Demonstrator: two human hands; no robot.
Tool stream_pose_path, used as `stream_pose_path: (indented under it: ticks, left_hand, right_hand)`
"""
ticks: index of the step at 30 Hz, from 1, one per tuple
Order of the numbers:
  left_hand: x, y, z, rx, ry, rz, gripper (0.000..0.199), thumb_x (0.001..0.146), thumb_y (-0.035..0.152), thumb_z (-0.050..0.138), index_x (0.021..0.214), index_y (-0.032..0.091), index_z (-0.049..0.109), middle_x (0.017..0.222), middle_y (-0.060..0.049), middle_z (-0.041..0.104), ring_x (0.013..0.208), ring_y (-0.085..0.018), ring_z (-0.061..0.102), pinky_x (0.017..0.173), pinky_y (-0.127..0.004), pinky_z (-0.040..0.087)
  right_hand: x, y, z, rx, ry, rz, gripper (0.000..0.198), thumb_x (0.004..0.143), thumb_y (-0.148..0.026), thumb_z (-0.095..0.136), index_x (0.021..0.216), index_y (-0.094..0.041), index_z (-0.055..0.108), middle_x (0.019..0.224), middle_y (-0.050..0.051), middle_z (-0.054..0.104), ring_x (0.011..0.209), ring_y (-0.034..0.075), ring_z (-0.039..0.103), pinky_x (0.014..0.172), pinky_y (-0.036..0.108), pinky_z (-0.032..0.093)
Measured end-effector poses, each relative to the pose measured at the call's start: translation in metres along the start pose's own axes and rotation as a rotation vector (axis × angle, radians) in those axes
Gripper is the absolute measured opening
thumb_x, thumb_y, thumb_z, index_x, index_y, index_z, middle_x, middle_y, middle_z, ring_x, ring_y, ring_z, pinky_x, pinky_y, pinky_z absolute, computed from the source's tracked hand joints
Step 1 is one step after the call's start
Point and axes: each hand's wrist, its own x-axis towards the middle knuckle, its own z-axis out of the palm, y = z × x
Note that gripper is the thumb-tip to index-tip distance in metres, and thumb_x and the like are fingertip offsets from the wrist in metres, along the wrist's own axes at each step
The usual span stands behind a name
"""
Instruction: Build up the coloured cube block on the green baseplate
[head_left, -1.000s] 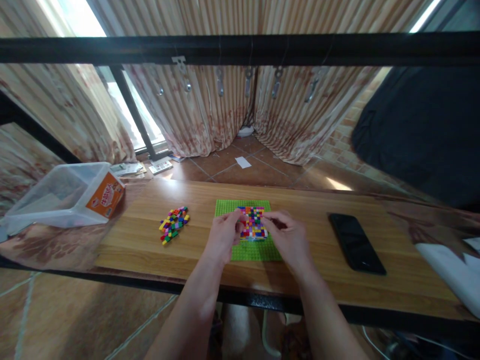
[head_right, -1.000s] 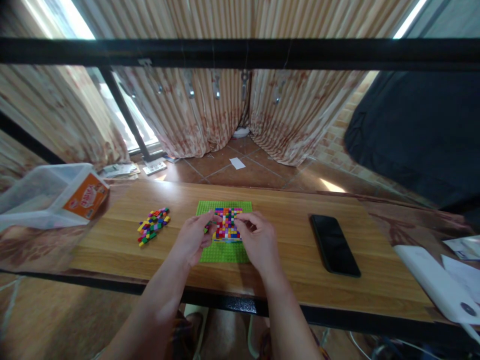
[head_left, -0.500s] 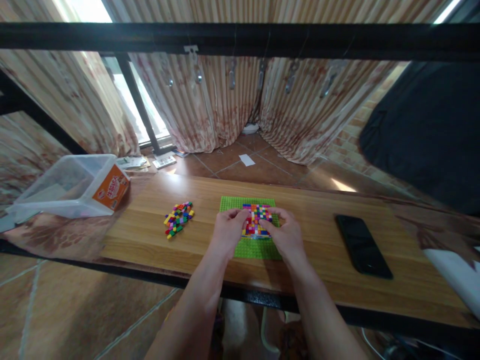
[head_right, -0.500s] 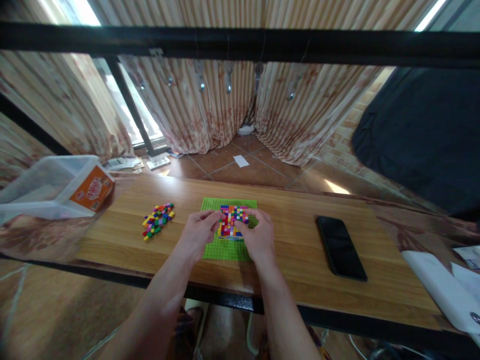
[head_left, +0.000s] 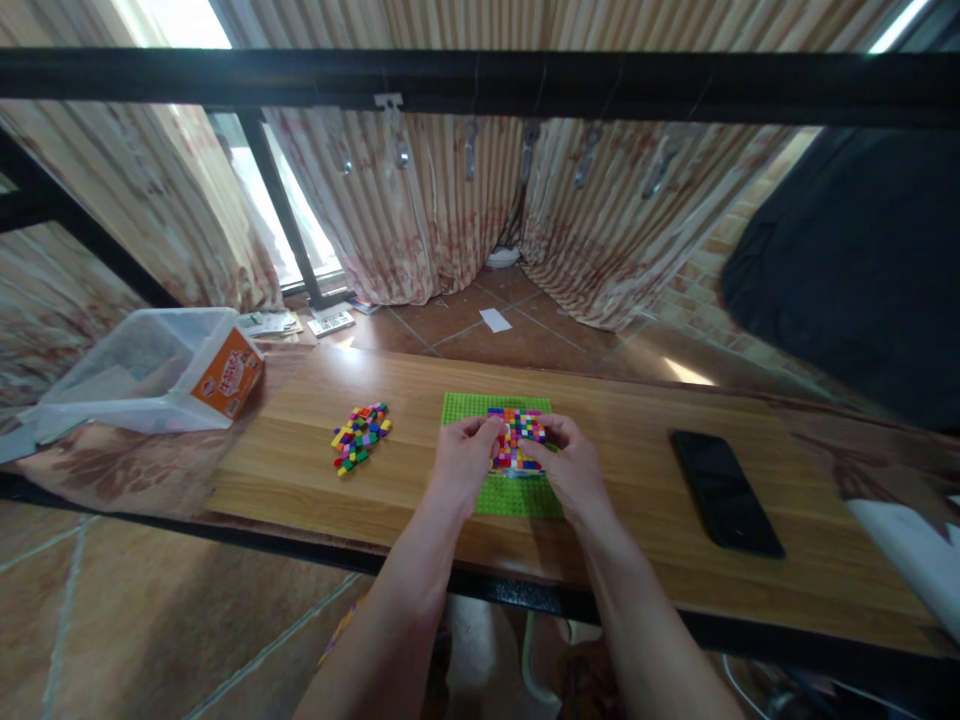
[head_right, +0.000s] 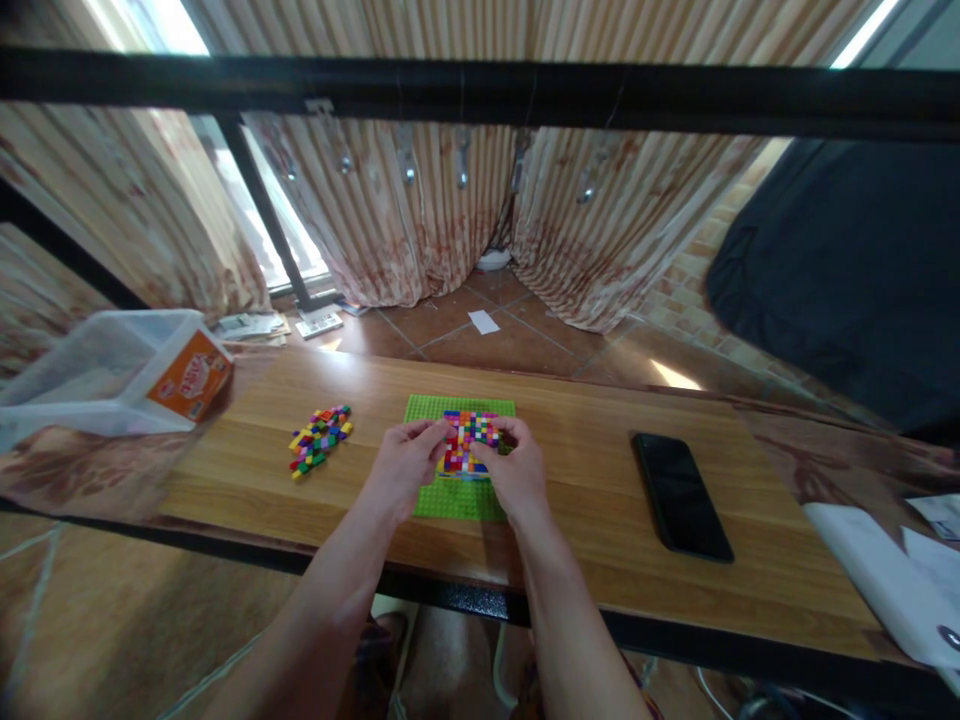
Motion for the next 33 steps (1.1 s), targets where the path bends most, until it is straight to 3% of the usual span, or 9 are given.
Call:
stream_pose_path:
  ticks: [6, 9, 12, 16, 22, 25, 29, 33]
  left_hand:
    - [-0.002, 0.006, -0.002, -0.162, -0.085, -0.081, 0.033, 0.081, 0.044, 0.065, 0.073, 0.012, 0.063, 0.048, 0.006, 0.042, 0.037, -0.001, 0.020, 0.040, -0.019, 0.010]
    - [-0.002, 0.009, -0.003, -0.202, -0.092, -0.144, 0.030, 0.088, 0.036, 0.051, 0.076, 0.012, 0.063, 0.048, 0.004, 0.044, 0.036, -0.003, 0.021, 0.040, -0.019, 0.011]
    - [-0.003, 0.011, -0.002, -0.230, -0.136, -0.171, 0.023, 0.084, 0.024, 0.047, 0.078, 0.011, 0.064, 0.051, 0.003, 0.046, 0.037, -0.003, 0.024, 0.040, -0.019, 0.011]
    - [-0.006, 0.009, 0.001, -0.244, -0.201, -0.124, 0.017, 0.078, 0.021, 0.052, 0.081, 0.010, 0.066, 0.053, 0.003, 0.046, 0.038, -0.003, 0.023, 0.040, -0.018, 0.012]
    - [-0.009, 0.003, 0.006, -0.248, -0.278, -0.055, 0.022, 0.077, 0.022, 0.060, 0.094, 0.013, 0.069, 0.051, 0.004, 0.046, 0.041, -0.004, 0.025, 0.041, -0.018, 0.012]
    - [-0.011, 0.002, 0.007, -0.228, -0.299, -0.029, 0.027, 0.076, 0.025, 0.064, 0.099, 0.013, 0.071, 0.051, 0.006, 0.043, 0.041, -0.003, 0.024, 0.042, -0.018, 0.010]
    - [-0.014, 0.001, 0.007, -0.209, -0.323, -0.012, 0.035, 0.076, 0.033, 0.071, 0.104, 0.012, 0.072, 0.056, 0.006, 0.044, 0.042, -0.002, 0.025, 0.041, -0.018, 0.009]
    - [-0.014, 0.000, 0.008, -0.215, -0.338, -0.012, 0.039, 0.075, 0.038, 0.075, 0.105, 0.012, 0.072, 0.057, 0.006, 0.044, 0.044, -0.002, 0.028, 0.041, -0.018, 0.010]
  right_hand:
    - [0.002, 0.001, -0.005, 0.052, 0.028, -0.012, 0.040, 0.062, -0.040, 0.080, 0.094, -0.019, 0.069, 0.097, 0.008, 0.074, 0.091, 0.023, 0.067, 0.085, 0.039, 0.052]
    - [0.006, -0.004, -0.013, 0.040, 0.154, -0.061, 0.034, 0.071, -0.044, 0.075, 0.095, -0.020, 0.072, 0.096, 0.007, 0.074, 0.091, 0.022, 0.066, 0.084, 0.039, 0.052]
    - [0.006, -0.016, -0.021, 0.032, 0.215, -0.118, 0.025, 0.076, -0.042, 0.071, 0.090, -0.021, 0.074, 0.089, 0.006, 0.075, 0.085, 0.021, 0.066, 0.080, 0.037, 0.052]
    - [-0.004, -0.032, -0.020, 0.019, 0.020, -0.158, 0.018, 0.082, -0.040, 0.069, 0.087, -0.023, 0.076, 0.086, 0.004, 0.075, 0.080, 0.020, 0.068, 0.076, 0.035, 0.052]
    - [-0.014, -0.043, -0.013, -0.089, -0.238, -0.310, 0.017, 0.089, -0.035, 0.064, 0.095, -0.027, 0.078, 0.098, 0.004, 0.075, 0.095, 0.020, 0.067, 0.083, 0.035, 0.051]
    - [-0.015, -0.046, -0.012, -0.044, -0.308, -0.257, 0.018, 0.089, -0.036, 0.064, 0.094, -0.026, 0.078, 0.086, 0.003, 0.075, 0.088, 0.020, 0.068, 0.083, 0.036, 0.052]
    - [-0.017, -0.052, -0.013, 0.131, -0.370, -0.093, 0.019, 0.083, -0.039, 0.070, 0.089, -0.023, 0.077, 0.070, 0.000, 0.074, 0.066, 0.017, 0.068, 0.071, 0.034, 0.054]
    - [-0.019, -0.055, -0.014, 0.207, -0.383, -0.024, 0.016, 0.080, -0.037, 0.074, 0.084, -0.022, 0.077, 0.065, 0.000, 0.073, 0.062, 0.016, 0.068, 0.067, 0.031, 0.055]
